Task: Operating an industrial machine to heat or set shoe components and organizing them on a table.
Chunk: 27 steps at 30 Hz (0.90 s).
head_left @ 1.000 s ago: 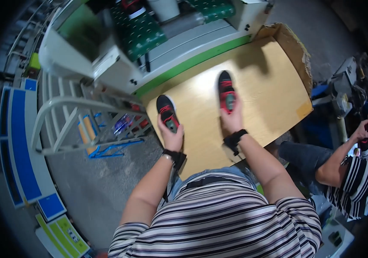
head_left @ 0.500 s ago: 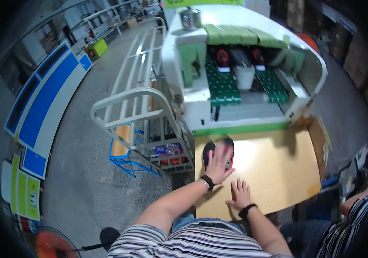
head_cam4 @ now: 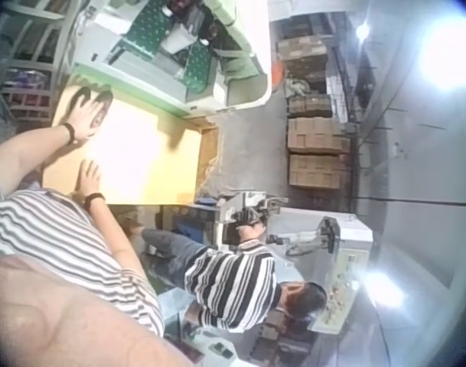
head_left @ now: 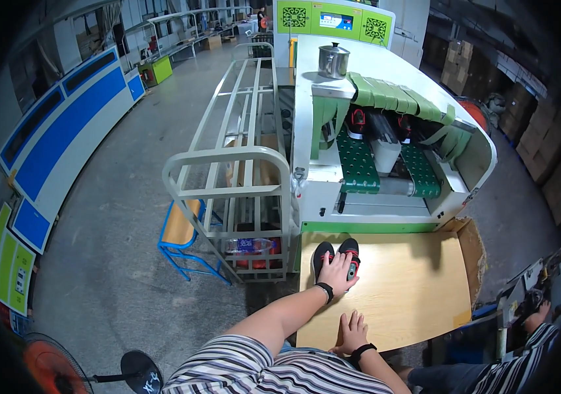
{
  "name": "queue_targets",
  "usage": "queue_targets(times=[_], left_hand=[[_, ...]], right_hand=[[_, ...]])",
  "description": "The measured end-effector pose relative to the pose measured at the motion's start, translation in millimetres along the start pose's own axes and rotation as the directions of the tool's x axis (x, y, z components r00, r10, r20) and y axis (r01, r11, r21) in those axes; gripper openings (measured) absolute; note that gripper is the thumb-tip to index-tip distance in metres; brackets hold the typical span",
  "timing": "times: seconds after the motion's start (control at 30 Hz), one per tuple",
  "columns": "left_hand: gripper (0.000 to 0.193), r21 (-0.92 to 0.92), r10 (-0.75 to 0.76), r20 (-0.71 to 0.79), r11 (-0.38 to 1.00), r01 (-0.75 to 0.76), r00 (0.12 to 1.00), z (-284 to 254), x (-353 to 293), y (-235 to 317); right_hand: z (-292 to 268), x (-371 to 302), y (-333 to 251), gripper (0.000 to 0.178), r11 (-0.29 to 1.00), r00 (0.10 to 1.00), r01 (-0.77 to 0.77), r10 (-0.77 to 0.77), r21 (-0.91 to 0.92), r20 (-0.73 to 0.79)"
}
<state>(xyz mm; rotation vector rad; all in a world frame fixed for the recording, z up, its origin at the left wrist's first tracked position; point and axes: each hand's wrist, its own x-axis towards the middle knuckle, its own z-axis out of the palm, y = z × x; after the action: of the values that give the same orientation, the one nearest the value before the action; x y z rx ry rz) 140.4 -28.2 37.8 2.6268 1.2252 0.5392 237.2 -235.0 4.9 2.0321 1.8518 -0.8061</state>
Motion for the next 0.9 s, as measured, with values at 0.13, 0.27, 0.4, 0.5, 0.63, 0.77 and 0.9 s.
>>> queue_targets(times=[0.13, 0.27, 0.4, 0.5, 0.63, 0.77, 0.9], left_hand=[[0.077, -0.013, 0.01, -0.023, 1.0, -0.01, 1.0, 3.0, -9.0, 3.1], [0.079, -0.004, 0.025, -0.042, 1.0, -0.025, 0.999, 9.0, -12.2, 5.8], [0.08, 0.072, 0.014, -0.05, 0.997, -0.011, 0.999, 15.0, -3.7, 2.7], [0.08, 0.03, 0.026, -0.063, 0.999, -0.024, 0.998, 9.3, 5.5, -3.7], [0.076, 0.027, 0.015, -0.048, 1.0, -0.013, 0.999, 5.1, 12.0, 2.8], [0.075, 0.044, 0.002, 0.022, 0.999, -0.003, 1.0, 4.9, 8.0, 9.0], [0.076, 0.081, 0.002, 0.0, 0.997, -0.002, 1.0, 9.4, 1.8, 4.6]], right_hand=[[5.5, -8.6, -2.4, 0.141, 1.0, 1.0, -0.004, 0.004, 0.003, 0.019], [6.2, -17.4, -7.1, 0.141, 0.999, 0.999, -0.02, 0.021, -0.027, 0.032], [0.3, -15.0, -7.0, 0.135, 0.999, 0.999, -0.007, 0.005, -0.041, -0.051], [-28.2, -18.3, -14.0, 0.132, 0.999, 1.0, -0.004, 0.005, 0.042, -0.012], [-32.5, -13.9, -10.0, 0.127, 0.998, 0.999, -0.007, 0.005, 0.06, 0.033], [-28.4, -17.2, -1.5, 0.116, 0.998, 0.999, 0.009, -0.011, 0.056, 0.035], [-53.0, 6.5, 11.6, 0.055, 0.945, 0.942, 0.218, -0.138, 0.243, -0.305]])
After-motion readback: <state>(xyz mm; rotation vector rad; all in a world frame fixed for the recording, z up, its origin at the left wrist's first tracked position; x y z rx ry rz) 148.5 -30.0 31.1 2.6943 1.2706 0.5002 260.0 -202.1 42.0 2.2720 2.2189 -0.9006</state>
